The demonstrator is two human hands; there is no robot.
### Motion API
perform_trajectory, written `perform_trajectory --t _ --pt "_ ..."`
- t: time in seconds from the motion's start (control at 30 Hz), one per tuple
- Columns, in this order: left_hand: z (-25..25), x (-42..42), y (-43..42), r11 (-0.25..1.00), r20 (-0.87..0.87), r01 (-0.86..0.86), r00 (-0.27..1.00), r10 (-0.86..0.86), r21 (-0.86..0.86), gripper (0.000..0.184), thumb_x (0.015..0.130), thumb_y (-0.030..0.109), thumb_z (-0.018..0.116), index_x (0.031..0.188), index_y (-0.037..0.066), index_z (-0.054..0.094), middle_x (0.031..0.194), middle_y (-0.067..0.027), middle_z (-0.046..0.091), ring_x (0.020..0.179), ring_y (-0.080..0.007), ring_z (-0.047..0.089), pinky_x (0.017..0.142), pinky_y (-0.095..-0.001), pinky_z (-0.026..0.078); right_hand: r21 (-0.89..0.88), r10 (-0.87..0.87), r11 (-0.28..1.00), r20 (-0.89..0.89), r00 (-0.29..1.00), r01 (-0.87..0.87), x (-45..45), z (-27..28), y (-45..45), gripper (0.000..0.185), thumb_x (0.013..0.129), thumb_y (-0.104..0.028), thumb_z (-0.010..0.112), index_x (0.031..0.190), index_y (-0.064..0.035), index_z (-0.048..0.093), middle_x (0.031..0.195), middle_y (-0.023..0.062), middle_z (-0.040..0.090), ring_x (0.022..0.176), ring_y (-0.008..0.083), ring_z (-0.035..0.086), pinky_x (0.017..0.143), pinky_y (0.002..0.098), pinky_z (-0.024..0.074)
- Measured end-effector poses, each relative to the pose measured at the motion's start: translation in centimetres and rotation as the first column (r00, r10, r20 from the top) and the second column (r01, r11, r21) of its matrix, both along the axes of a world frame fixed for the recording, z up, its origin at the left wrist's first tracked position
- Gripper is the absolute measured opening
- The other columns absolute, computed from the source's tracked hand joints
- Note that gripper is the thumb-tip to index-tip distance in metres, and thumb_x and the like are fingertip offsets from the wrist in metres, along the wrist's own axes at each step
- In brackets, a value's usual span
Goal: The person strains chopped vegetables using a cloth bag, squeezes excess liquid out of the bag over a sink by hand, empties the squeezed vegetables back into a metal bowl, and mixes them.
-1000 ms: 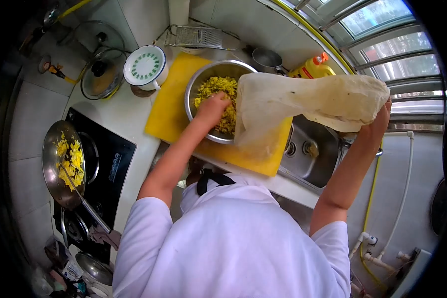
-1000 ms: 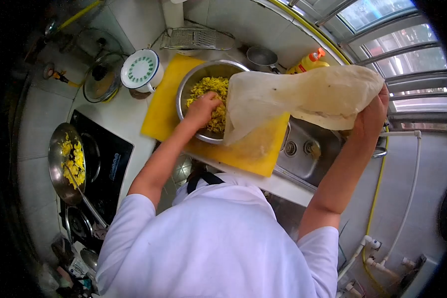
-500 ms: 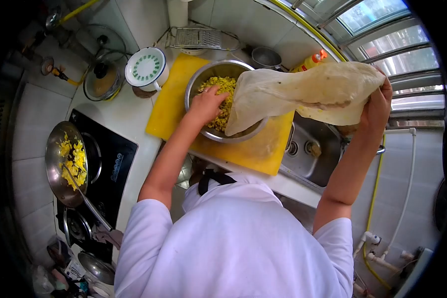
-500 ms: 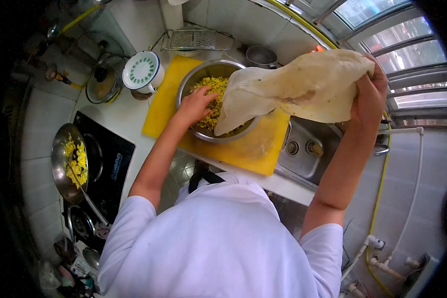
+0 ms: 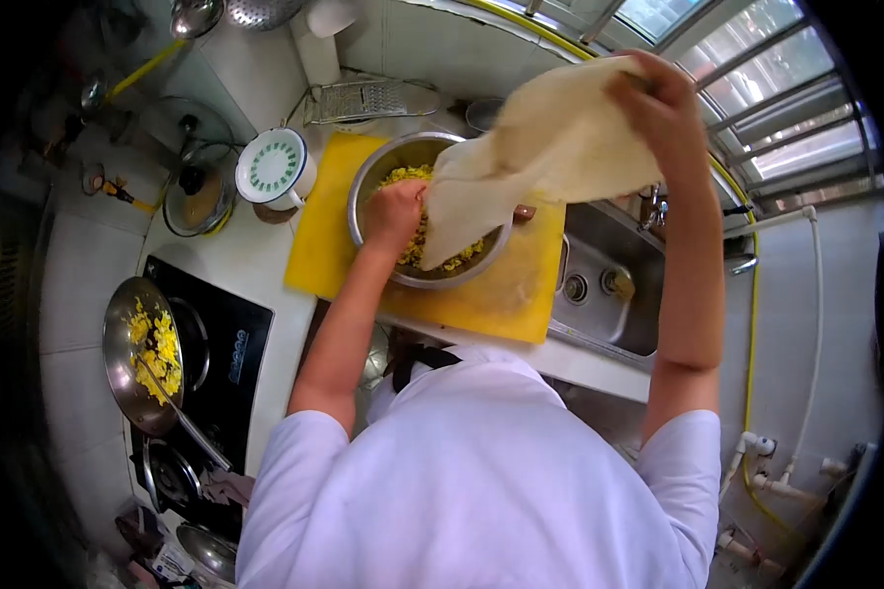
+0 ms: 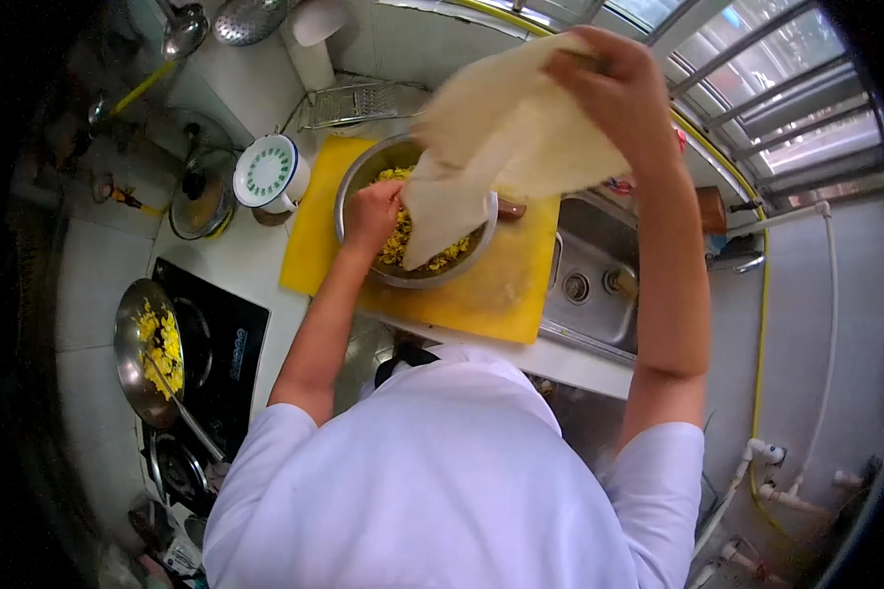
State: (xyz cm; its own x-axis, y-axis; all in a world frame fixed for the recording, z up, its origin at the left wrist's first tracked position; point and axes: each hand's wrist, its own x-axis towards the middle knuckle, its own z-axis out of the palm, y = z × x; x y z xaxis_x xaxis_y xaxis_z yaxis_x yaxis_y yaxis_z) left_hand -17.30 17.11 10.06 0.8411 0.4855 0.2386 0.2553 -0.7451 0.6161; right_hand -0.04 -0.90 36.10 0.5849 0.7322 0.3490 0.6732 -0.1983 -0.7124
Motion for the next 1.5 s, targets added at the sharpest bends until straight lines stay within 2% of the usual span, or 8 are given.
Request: perform_trajectory --t 0.17,0.47,0.53,0.83,1.07,1.17,1.23,1.5 --pt "-3.0 0.1 0.4 0.993 0.234 -0.031 0.972 0.004 0.11 0.017 0.077 0.011 0.061 0.094 0.007 0.064 0.083 -0.0105 0.063 0.083 -0.0322 0.059 0.072 -0.0387 0.048 0.079 0.036 0.996 -0.086 0.996 -0.03 -0.5 0.4 1.9 0.023 0.081 -0.019 0.067 0.095 -0.0007 0.064 0.077 0.0013 0.063 0.066 0.006 0.058 0.06 0.0211 0.0475" --pt "-5.0 -1.0 1.4 0.779 -0.162 -0.25 0.968 0.191 -0.575 0.019 0.078 0.018 0.065 0.094 0.008 0.067 0.105 -0.0133 0.06 0.09 -0.0272 0.06 0.075 -0.0353 0.048 0.234 -0.052 0.967 -0.208 0.977 0.102 -0.9 4.5 1.2 0.017 0.082 -0.012 0.063 0.094 0.0003 0.064 0.075 0.0045 0.065 0.058 0.0116 0.06 0.053 0.0242 0.0501" --pt "-8.1 -0.9 1.9 0.993 0.284 -0.066 0.958 0.035 0.102 0.021 0.075 0.024 0.068 0.09 0.008 0.067 0.099 -0.0117 0.061 0.084 -0.0283 0.059 0.069 -0.0379 0.048 0.301 -0.015 0.949 -0.249 0.968 0.092 -0.7 4.9 1.0 0.014 0.081 -0.01 0.063 0.091 -0.0003 0.063 0.074 0.0043 0.064 0.058 0.0107 0.059 0.052 0.0229 0.0492" --pt "-3.3 -0.2 -2.3 0.978 -0.319 -0.076 0.948 0.011 -0.194 0.018 0.066 0.006 0.066 0.083 0.009 0.06 0.097 -0.013 0.053 0.1 -0.0333 0.048 0.087 -0.0418 0.041 0.495 0.216 0.865 -0.513 0.831 0.08 0.0 3.8 0.7 0.011 0.081 -0.01 0.063 0.087 -0.0008 0.062 0.074 0.005 0.063 0.059 0.0118 0.06 0.057 0.0253 0.0529" --pt "-3.0 -0.3 -4.5 0.999 0.058 -0.02 0.998 0.018 0.031 0.049 0.064 0.004 0.067 0.111 0.009 0.054 0.113 -0.011 0.048 0.109 -0.0306 0.044 0.094 -0.0438 0.035 0.455 0.234 0.89 -0.519 0.822 0.034 2.1 2.9 0.0 0.021 0.084 -0.013 0.064 0.101 -0.0002 0.061 0.089 0.0078 0.066 0.072 0.014 0.065 0.065 0.025 0.0554" --pt "-3.1 0.9 -5.9 0.639 0.304 0.218 0.952 0.026 -0.737 0.048 0.075 0.01 0.068 0.119 0.009 0.051 0.113 -0.0084 0.049 0.11 -0.0214 0.045 0.093 -0.0392 0.037 0.458 0.227 0.887 -0.543 0.808 0.059 1.9 2.3 0.4 0.021 0.083 -0.014 0.064 0.099 -0.0007 0.062 0.088 0.0066 0.066 0.07 0.0127 0.065 0.064 0.0244 0.0549" --pt "-1.0 1.4 -6.3 -0.16 0.129 0.215 0.895 0.426 -0.964 0.027 0.085 0.017 0.064 0.109 0.011 0.054 0.097 -0.0036 0.054 0.093 -0.0129 0.053 0.08 -0.0317 0.044 0.466 0.217 0.881 -0.549 0.807 0.081 1.9 2.4 0.4 0.022 0.083 -0.016 0.065 0.099 -0.0009 0.063 0.087 0.006 0.066 0.068 0.0118 0.064 0.064 0.0241 0.0546" --pt "1.1 1.2 -4.5 0.14 0.237 0.194 0.86 0.452 -0.971 0.012 0.091 0.024 0.055 0.085 0.014 0.052 0.066 0.0048 0.049 0.056 -0.0066 0.044 0.052 -0.0229 0.038 0.255 -0.011 0.958 -0.421 0.907 0.13 1.8 1.5 -0.9 0.028 0.082 -0.025 0.067 0.096 -0.0016 0.064 0.078 0.0019 0.064 0.064 0.0072 0.059 0.059 0.0233 0.0489"
